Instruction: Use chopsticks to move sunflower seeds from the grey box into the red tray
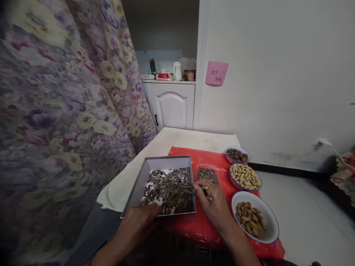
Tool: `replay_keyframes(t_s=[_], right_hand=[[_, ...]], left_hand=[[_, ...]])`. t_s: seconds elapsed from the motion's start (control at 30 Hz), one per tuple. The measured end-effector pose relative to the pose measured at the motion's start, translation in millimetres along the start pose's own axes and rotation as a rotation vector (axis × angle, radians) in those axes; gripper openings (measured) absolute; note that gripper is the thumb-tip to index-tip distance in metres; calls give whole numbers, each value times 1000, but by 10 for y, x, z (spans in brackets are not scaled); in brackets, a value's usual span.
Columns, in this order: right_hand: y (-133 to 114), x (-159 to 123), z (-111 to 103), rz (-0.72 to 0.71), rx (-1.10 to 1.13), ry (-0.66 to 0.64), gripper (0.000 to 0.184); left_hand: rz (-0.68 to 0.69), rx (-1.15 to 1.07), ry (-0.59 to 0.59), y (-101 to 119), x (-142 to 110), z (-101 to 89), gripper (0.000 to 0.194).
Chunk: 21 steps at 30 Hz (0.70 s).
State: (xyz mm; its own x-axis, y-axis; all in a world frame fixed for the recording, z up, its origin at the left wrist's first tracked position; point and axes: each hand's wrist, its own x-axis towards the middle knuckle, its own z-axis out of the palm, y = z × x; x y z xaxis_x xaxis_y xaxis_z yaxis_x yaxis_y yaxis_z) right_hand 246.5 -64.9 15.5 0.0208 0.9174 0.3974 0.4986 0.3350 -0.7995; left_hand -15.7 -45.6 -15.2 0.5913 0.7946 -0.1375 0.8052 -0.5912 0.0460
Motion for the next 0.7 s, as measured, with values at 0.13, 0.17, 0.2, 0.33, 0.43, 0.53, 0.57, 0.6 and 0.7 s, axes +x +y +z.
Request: replay_keyframes(t_s=[0.13,0.17,0.2,0.33,0.43,0.53,0.57,0.6,0.7], right_hand=[[43,0,42,26,-21,-29,29],[49,-2,48,31,-20,-37,29],[54,-2,54,32,-19,-41,29],[66,6,65,20,-10,-22,29],[59,11,29,33,42,-1,31],[19,-9,-107,83,115,29,29],[0,-24,-179,101,128,54,28],[-20,-41,-263,117,131,91,27],[-59,-109,-545,144,98,276,27]], left_hand=[[3,-12,11,7,-8,-6,14],[8,-17,16,6,-7,-4,14],[12,-20,21,5,-6,0,15],[11,-24,31,-4,2,20,14],[6,-22,23,-8,0,28,13],[6,-18,17,-7,-3,24,14],[8,-15,12,-5,-3,21,14],[7,-12,7,-3,-2,19,14],[-1,-2,9,3,1,15,13]])
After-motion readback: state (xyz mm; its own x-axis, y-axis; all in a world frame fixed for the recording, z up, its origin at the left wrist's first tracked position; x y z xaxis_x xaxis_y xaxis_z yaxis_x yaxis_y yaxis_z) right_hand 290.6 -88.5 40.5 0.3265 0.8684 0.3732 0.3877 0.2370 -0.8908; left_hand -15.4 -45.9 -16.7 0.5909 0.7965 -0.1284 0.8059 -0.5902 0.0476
